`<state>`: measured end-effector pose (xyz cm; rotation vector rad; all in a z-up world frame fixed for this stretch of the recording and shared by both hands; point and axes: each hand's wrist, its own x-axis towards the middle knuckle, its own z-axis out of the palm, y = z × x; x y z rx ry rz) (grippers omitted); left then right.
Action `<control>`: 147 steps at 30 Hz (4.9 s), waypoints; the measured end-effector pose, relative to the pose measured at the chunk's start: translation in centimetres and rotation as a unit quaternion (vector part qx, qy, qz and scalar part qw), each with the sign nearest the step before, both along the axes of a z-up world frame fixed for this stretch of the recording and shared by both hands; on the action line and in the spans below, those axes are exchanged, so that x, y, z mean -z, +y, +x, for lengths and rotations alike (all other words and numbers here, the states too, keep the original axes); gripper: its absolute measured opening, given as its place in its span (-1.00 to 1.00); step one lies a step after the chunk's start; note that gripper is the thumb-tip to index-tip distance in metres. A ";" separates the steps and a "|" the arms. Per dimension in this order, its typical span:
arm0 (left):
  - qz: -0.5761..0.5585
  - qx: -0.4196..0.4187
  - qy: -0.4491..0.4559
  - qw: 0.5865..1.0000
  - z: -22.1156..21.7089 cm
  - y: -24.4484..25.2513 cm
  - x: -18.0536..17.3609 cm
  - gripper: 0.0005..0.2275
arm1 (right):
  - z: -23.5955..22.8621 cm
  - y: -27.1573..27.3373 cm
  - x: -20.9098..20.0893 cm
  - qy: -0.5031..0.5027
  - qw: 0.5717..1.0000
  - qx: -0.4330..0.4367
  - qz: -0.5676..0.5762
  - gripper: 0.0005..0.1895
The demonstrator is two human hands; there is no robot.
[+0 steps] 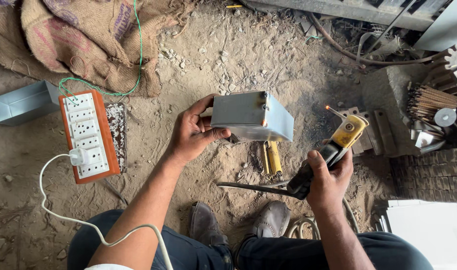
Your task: The person sits on the ground and uses a handheld welding tool to join the edges of a small metal box. They reposition the box several times to weld different seams, producing bright sparks and smoke.
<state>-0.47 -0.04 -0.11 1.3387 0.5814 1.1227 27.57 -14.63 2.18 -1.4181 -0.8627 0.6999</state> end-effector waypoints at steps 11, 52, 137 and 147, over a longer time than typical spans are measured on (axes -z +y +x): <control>-0.025 0.008 -0.022 0.999 -0.2 0.0 -0.1 -0.31 | 0.0 0.1 0.1 0.026 1.000 -0.002 0.013 -0.47; 0.021 -0.052 0.100 0.993 0.0 -0.1 -0.5 -0.35 | -0.1 0.1 0.6 0.089 0.995 -0.027 0.023 -0.53; 0.408 -0.086 0.616 0.668 7.8 1.9 8.1 -0.34 | -0.3 2.2 5.9 -0.081 0.978 -0.053 -0.182 -0.53; 0.294 -0.054 0.639 0.709 5.6 2.8 6.2 -0.32 | 0.4 2.9 6.3 -0.055 0.977 -0.045 -0.202 -0.54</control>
